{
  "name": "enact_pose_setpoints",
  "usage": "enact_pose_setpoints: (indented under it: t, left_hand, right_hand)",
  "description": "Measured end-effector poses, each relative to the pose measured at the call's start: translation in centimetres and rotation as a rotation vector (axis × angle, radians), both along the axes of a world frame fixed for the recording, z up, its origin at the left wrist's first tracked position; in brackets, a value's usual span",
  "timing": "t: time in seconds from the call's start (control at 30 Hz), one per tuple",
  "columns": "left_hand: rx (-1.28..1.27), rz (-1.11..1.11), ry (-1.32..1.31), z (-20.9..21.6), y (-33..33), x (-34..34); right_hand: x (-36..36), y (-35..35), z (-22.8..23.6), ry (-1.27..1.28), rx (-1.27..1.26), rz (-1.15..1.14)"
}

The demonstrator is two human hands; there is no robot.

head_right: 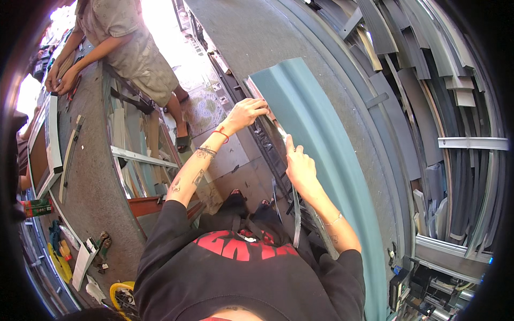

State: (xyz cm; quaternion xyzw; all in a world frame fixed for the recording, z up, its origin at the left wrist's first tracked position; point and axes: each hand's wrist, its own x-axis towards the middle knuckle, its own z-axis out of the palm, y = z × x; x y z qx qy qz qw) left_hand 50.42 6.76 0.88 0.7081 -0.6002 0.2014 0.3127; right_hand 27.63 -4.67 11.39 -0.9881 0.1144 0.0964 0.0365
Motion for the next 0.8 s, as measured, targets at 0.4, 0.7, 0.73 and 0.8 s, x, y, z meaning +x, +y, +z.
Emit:
enact_pose_setpoints:
  t: [0.4, 0.7, 0.73, 0.8]
  left_hand:
    - [-0.100, -0.018, 0.080, -1.3, 0.3, -0.2]
    - [-0.206, 0.477, 0.462, -0.2, -0.4, -5.2]
    - [-0.182, 0.586, 0.529, -0.1, -0.9, -6.2]
    - [-0.184, 0.677, 0.709, 0.1, -1.5, -7.6]
  right_hand:
    - [-9.6, 0.3, 5.4, 0.099, 0.026, -0.159]
    - [-5.6, -0.4, 4.4, -0.361, 1.004, -0.552]
    - [-4.8, -0.4, 3.9, -0.443, 1.218, -0.583]
    - [-3.9, -0.5, 2.8, -0.501, 1.318, -0.575]
